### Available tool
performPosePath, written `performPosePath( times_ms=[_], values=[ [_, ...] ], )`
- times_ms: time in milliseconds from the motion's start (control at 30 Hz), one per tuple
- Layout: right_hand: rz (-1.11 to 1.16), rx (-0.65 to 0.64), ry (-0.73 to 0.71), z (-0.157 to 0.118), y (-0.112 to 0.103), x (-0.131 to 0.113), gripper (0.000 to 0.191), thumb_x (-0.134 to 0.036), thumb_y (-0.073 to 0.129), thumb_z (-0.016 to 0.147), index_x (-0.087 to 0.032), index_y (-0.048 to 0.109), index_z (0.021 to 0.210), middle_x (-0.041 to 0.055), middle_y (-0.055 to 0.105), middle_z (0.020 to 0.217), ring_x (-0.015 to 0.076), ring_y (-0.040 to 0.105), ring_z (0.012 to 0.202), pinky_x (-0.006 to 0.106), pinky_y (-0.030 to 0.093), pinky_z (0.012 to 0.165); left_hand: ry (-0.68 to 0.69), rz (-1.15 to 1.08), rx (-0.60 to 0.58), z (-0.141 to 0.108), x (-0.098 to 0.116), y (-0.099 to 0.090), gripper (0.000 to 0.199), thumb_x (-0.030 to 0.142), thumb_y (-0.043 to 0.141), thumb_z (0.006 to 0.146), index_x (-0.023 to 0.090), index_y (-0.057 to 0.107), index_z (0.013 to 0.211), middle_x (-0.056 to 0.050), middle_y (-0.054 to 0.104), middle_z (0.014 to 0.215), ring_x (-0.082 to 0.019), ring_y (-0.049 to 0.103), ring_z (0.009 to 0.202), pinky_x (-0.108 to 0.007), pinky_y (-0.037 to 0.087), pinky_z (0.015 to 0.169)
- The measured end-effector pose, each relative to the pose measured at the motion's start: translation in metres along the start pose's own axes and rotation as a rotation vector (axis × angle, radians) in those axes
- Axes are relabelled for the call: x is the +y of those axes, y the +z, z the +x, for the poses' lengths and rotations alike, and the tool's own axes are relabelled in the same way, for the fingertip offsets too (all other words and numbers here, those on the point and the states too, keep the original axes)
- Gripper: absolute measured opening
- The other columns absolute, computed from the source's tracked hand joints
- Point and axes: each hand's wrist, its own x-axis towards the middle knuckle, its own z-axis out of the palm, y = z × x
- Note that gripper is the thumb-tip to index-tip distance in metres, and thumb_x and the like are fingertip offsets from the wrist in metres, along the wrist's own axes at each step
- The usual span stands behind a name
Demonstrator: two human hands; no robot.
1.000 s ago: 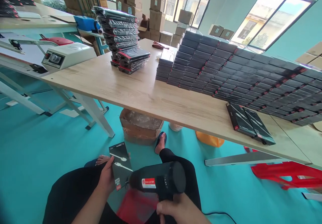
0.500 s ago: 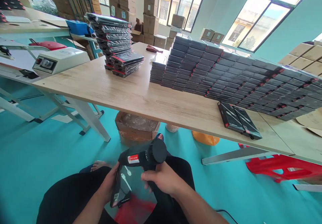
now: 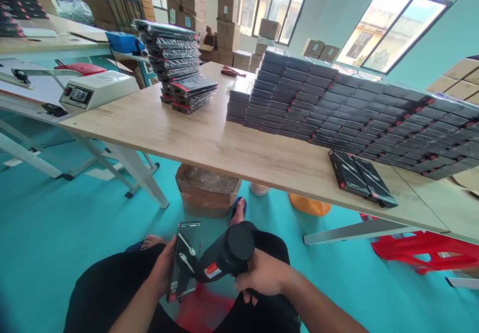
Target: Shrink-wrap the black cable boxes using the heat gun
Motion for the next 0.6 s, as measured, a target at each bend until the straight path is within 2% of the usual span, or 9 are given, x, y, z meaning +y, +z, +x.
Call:
performPosePath(
  times_ms=[133, 200, 267, 333, 400, 467, 533, 600],
  values=[
    [0.071, 0.158, -0.065, 0.000, 0.004, 0.000, 0.015, -0.023, 0.064, 0.065, -0.019, 0.061, 0.079, -0.0065, 0.057, 0.052, 0.0120, 0.053, 0.048, 0.025, 0.046, 0.048, 0.077, 0.098, 0.052, 0.005, 0.000, -0.006, 0.042, 0.045, 0.066, 0.088, 0.011, 0.073, 0.113, -0.011, 0.081, 0.082, -0.036, 0.078, 0.085, -0.042, 0.062, 0.069],
    [0.058, 0.094, -0.020, 0.000, 0.006, 0.002, 0.014, -0.021, 0.065, 0.062, -0.018, 0.062, 0.075, -0.0059, 0.057, 0.052, 0.0117, 0.053, 0.047, 0.024, 0.044, 0.046, 0.085, 0.082, 0.050, 0.006, 0.001, -0.009, 0.044, 0.043, 0.066, 0.089, 0.011, 0.072, 0.117, -0.012, 0.081, 0.086, -0.036, 0.078, 0.087, -0.043, 0.062, 0.072],
    [0.034, -0.045, 0.055, -0.003, 0.008, 0.009, 0.010, -0.019, 0.066, 0.059, -0.018, 0.063, 0.068, -0.0047, 0.058, 0.052, 0.0116, 0.054, 0.046, 0.024, 0.043, 0.045, 0.074, 0.027, 0.004, 0.007, 0.002, -0.010, 0.046, 0.043, 0.064, 0.090, 0.010, 0.070, 0.122, -0.015, 0.081, 0.093, -0.036, 0.078, 0.089, -0.045, 0.062, 0.077],
    [0.072, -0.076, 0.081, -0.008, 0.011, 0.018, 0.010, -0.021, 0.068, 0.057, -0.018, 0.063, 0.065, -0.0041, 0.057, 0.051, 0.0118, 0.054, 0.047, 0.024, 0.044, 0.045, 0.067, -0.047, -0.010, 0.010, 0.003, -0.012, 0.046, 0.041, 0.064, 0.090, 0.010, 0.069, 0.123, -0.016, 0.081, 0.095, -0.035, 0.078, 0.088, -0.047, 0.062, 0.080],
    [0.189, 0.057, 0.038, -0.013, 0.016, 0.026, 0.018, -0.027, 0.071, 0.059, -0.017, 0.064, 0.071, -0.0037, 0.058, 0.055, 0.0124, 0.055, 0.049, 0.025, 0.044, 0.047, 0.090, -0.111, 0.068, 0.015, 0.006, -0.016, 0.043, 0.041, 0.064, 0.090, 0.011, 0.069, 0.120, -0.014, 0.080, 0.090, -0.033, 0.078, 0.083, -0.048, 0.062, 0.081],
    [0.307, 0.210, -0.011, -0.017, 0.022, 0.033, 0.028, -0.035, 0.072, 0.062, -0.016, 0.065, 0.082, -0.0019, 0.061, 0.063, 0.0132, 0.056, 0.053, 0.026, 0.045, 0.049, 0.139, -0.179, 0.213, 0.024, 0.009, -0.023, 0.037, 0.041, 0.060, 0.093, 0.015, 0.068, 0.117, -0.008, 0.078, 0.080, -0.030, 0.077, 0.075, -0.048, 0.061, 0.080],
    [0.346, 0.231, -0.014, -0.017, 0.032, 0.038, 0.033, -0.039, 0.072, 0.064, -0.014, 0.067, 0.085, 0.0003, 0.062, 0.065, 0.0140, 0.056, 0.055, 0.029, 0.045, 0.052, 0.185, -0.261, 0.325, 0.033, 0.011, -0.030, 0.034, 0.041, 0.053, 0.097, 0.018, 0.067, 0.117, -0.004, 0.075, 0.075, -0.027, 0.075, 0.069, -0.047, 0.061, 0.079],
    [0.344, 0.160, 0.021, -0.013, 0.044, 0.039, 0.031, -0.039, 0.075, 0.064, -0.013, 0.068, 0.080, 0.0014, 0.061, 0.060, 0.0147, 0.054, 0.055, 0.031, 0.045, 0.056, 0.228, -0.320, 0.353, 0.040, 0.013, -0.035, 0.034, 0.039, 0.047, 0.099, 0.018, 0.066, 0.118, -0.004, 0.074, 0.076, -0.024, 0.074, 0.066, -0.045, 0.061, 0.075]
  ],
)
